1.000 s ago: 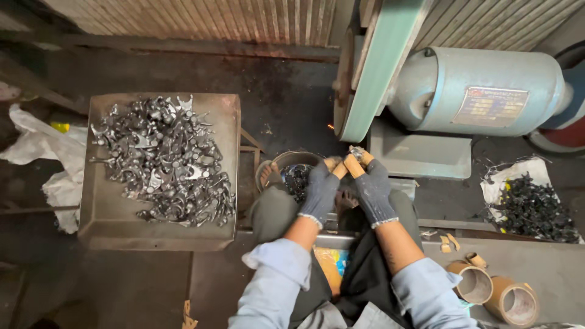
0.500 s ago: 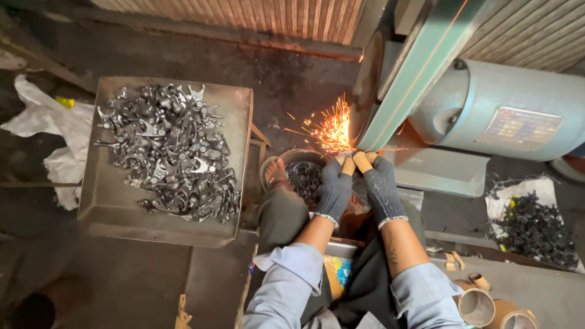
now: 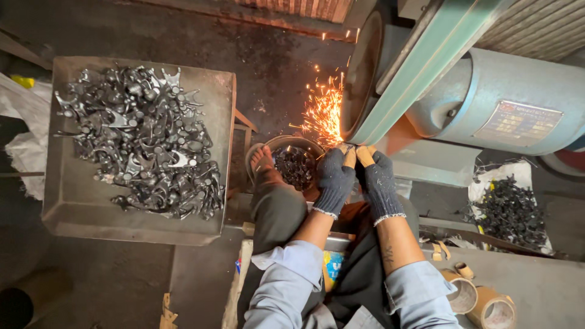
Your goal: The person sits on the floor and grinds small metal castings against a running bench grinder, producing sparks, then places the ground piece into a tray of finished pieces and picks up the next piece to grind.
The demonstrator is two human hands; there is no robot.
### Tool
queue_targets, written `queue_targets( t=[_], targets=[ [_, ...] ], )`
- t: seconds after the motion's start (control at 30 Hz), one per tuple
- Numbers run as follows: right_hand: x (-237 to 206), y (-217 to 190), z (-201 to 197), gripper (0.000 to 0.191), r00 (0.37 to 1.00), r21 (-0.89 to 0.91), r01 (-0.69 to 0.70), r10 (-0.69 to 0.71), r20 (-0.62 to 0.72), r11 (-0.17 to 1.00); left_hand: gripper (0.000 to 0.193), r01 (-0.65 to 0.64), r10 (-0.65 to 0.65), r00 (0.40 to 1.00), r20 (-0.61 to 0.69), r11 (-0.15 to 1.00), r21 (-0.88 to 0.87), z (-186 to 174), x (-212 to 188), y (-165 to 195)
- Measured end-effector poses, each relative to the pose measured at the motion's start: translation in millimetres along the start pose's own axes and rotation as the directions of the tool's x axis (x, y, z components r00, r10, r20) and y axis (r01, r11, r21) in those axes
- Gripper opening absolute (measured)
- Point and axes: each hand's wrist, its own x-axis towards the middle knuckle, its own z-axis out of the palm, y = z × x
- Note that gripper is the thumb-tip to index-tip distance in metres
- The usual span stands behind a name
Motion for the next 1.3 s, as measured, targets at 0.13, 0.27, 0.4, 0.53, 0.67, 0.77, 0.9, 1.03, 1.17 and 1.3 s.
queue_targets(
  t=[0.13, 0.27, 0.4, 0.53, 0.67, 0.77, 0.9, 1.03, 1.17, 1.3],
  targets=[
    [-10, -12, 2, 0.025, 0.995, 0.186, 0.031, -0.049, 0.092, 0.982, 0.023, 0.007, -0.015, 0.995, 0.096, 0.997, 0.082, 5, -2, 2],
    [-18, -20, 1, 0.027, 0.998, 0.191, 0.02, -0.031, 0.053, 0.981, 0.03, 0.14, -0.166, 0.96, 0.227, 0.982, 0.127, -1, 0, 15],
    [-17, -13, -5, 0.031, 0.999, 0.099, 0.009, -0.005, -0.04, 0.995, 0.033, 0.006, -0.053, 0.96, 0.276, 0.986, 0.167, -11, 8, 29],
    [-26, -13, -4, 0.032, 0.997, 0.211, 0.016, -0.001, -0.072, 0.977, 0.035, -0.066, 0.05, 0.944, 0.327, 0.997, 0.039, -30, 12, 44],
    [-67, -40, -2, 0.026, 0.992, 0.223, 0.127, -0.122, -0.034, 0.967, 0.032, -0.121, 0.156, 0.837, 0.525, 0.987, -0.101, -65, 27, 68],
    [-104, -68, -3, 0.041, 0.985, 0.133, 0.152, -0.162, 0.067, 0.979, 0.027, -0.183, 0.297, 0.794, 0.531, 0.949, -0.257, -98, 19, 82],
    [-150, -74, -4, 0.045, 0.986, -0.48, 0.155, -0.167, 0.018, 0.864, 0.043, -0.424, 0.382, 0.769, 0.512, 0.905, -0.039, -125, -26, 85],
    [-181, -61, 8, 0.047, 0.985, -0.246, 0.172, -0.17, 0.031, 0.954, 0.061, -0.334, 0.178, 0.783, 0.595, 0.929, 0.162, -127, -62, 87],
    [-195, -71, -18, 0.047, 0.972, -0.606, 0.22, -0.225, 0.068, 0.765, 0.063, -0.454, 0.395, 0.796, 0.459, 0.891, 0.021, -140, -65, 95],
    [-148, -79, -36, 0.074, 0.758, -0.032, 0.471, -0.386, 0.526, 0.882, 0.057, -0.11, 0.34, 0.706, 0.621, 0.919, -0.378, -140, -33, 94]
  ],
)
